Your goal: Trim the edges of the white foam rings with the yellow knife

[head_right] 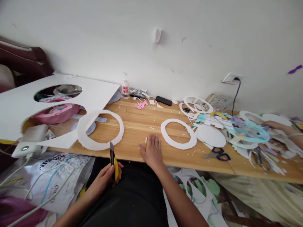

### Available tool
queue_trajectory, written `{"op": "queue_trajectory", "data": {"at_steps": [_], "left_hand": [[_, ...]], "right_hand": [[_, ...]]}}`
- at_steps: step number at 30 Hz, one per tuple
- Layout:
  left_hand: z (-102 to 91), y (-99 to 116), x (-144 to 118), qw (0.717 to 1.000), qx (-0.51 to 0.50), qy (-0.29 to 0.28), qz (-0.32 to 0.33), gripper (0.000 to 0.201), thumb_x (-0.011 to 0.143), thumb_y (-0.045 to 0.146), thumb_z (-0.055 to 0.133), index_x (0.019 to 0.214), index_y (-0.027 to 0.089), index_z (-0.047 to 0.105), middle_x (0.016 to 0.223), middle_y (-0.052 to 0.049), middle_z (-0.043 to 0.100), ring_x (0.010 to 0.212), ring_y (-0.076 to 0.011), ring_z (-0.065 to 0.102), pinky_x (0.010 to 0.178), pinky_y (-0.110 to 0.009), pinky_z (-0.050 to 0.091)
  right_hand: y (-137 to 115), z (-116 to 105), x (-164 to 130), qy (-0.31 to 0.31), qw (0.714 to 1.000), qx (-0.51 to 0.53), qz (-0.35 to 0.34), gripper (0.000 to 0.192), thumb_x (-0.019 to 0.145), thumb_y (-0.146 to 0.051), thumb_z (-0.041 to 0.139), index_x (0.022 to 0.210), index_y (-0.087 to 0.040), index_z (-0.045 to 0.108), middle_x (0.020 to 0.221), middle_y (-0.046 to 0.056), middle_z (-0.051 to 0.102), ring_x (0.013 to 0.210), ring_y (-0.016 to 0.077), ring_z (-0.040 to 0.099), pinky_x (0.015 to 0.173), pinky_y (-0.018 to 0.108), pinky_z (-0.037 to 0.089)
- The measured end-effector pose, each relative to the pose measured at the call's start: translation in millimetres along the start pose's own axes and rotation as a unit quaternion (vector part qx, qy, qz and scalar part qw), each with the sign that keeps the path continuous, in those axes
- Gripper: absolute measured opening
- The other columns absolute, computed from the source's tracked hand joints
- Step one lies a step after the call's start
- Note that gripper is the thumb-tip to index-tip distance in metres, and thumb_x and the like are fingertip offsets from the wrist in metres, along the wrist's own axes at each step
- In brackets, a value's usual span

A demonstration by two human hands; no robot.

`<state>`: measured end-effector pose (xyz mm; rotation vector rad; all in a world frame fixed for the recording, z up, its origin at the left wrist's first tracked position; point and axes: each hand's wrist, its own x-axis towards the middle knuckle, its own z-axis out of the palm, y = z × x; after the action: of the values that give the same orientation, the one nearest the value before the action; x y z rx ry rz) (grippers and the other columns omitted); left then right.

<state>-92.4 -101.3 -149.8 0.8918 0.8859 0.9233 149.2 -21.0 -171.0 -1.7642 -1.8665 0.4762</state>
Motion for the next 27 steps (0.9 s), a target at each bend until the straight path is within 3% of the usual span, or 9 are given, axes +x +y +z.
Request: {"op": "queue_trajectory", "data": {"at_steps": [5,8,10,12,14,17,21,24,27], "left_hand": [[-1.5,3.2,2.1,0.992,-0.112,-0.013,-0.058,0.049,0.088,0.055,0.059,0.115,0.014,0.059,0.076,-0.005,0.063,0.057,-0.0142,0.056,0.045,-0.022,0.035],[-2.0,12.5,2.7,0.984,-0.149,-0.024,-0.094,0.046,0.091,0.055,0.055,0.116,0.016,0.059,0.074,-0.003,0.059,0.056,-0.0135,0.056,0.044,-0.022,0.033],[-2.3,18.1,1.9,0.976,-0.181,-0.036,-0.115,0.042,0.092,0.05,0.053,0.119,0.017,0.059,0.075,-0.003,0.058,0.056,-0.0134,0.055,0.044,-0.022,0.033],[-2.9,20.7,0.8,0.967,-0.215,-0.046,-0.128,0.039,0.091,0.039,0.055,0.124,0.018,0.056,0.078,-0.003,0.058,0.058,-0.014,0.056,0.045,-0.021,0.033],[-3.3,19.6,0.5,0.962,-0.236,-0.045,-0.133,0.048,0.084,0.024,0.058,0.132,0.02,0.052,0.081,-0.004,0.059,0.061,-0.0147,0.057,0.044,-0.02,0.032],[-2.1,13.9,2.6,0.965,-0.223,-0.045,-0.129,0.067,0.073,0.009,0.056,0.138,0.022,0.047,0.087,-0.005,0.06,0.066,-0.0154,0.058,0.045,-0.02,0.033],[2.0,9.1,6.0,0.971,-0.202,-0.078,-0.101,0.067,0.073,0.007,0.056,0.137,0.02,0.047,0.094,-0.007,0.061,0.071,-0.0174,0.059,0.045,-0.021,0.038],[4.4,9.7,4.1,0.977,-0.177,-0.084,-0.086,0.065,0.079,0.01,0.058,0.141,0.02,0.043,0.098,-0.009,0.063,0.074,-0.0182,0.06,0.047,-0.022,0.042],[4.6,11.3,-0.3,0.979,-0.17,-0.086,-0.079,0.065,0.084,0.013,0.058,0.145,0.019,0.038,0.101,-0.011,0.063,0.078,-0.0191,0.06,0.051,-0.023,0.045]], "right_hand": [[-28.9,-16.7,34.2,-0.148,0.982,0.083,-0.087,0.065,0.097,-0.054,0.042,0.148,-0.014,0.039,0.159,0.01,0.03,0.15,0.0268,0.011,0.12,0.05,0.002],[-22.1,-57.3,17.8,-0.278,0.945,0.14,-0.101,0.054,0.097,-0.059,0.038,0.118,-0.019,0.068,0.139,0.003,0.058,0.137,0.021,0.043,0.114,0.039,0.029],[-2.9,-90.5,-7.4,-0.367,0.914,0.163,-0.058,0.07,0.098,-0.064,0.025,0.088,-0.016,0.075,0.099,0.007,0.076,0.096,0.0193,0.071,0.089,0.033,0.053],[23.5,-120.7,-39.8,-0.427,0.888,0.167,0.005,0.077,0.097,-0.067,0.018,0.08,-0.014,0.071,0.062,0.008,0.07,0.05,0.0177,0.067,0.052,0.029,0.055],[49.2,-142.4,-73.7,-0.436,0.882,0.167,0.055,0.069,0.095,-0.068,0.026,0.084,-0.015,0.068,0.054,0.006,0.066,0.037,0.0167,0.058,0.039,0.027,0.048],[67.6,-153.8,-114.5,-0.31,0.922,0.208,0.103,0.046,0.095,-0.063,0.039,0.098,-0.025,0.066,0.065,0.006,0.069,0.052,0.02,0.065,0.048,0.031,0.053],[34.6,-130.0,-132.6,-0.193,0.957,0.209,0.056,0.039,0.099,-0.055,0.034,0.111,-0.035,0.066,0.095,0.01,0.073,0.091,0.0265,0.07,0.084,0.044,0.056],[-10.3,-92.0,-123.0,-0.233,0.953,0.187,-0.045,0.041,0.097,-0.05,0.044,0.134,-0.036,0.056,0.144,0.002,0.053,0.136,0.024,0.045,0.117,0.044,0.032],[-28.3,-55.2,-109.4,-0.346,0.913,0.023,-0.214,0.055,0.101,-0.046,0.038,0.154,-0.04,0.023,0.158,-0.008,0.032,0.146,0.0159,0.028,0.122,0.036,0.022]]}}
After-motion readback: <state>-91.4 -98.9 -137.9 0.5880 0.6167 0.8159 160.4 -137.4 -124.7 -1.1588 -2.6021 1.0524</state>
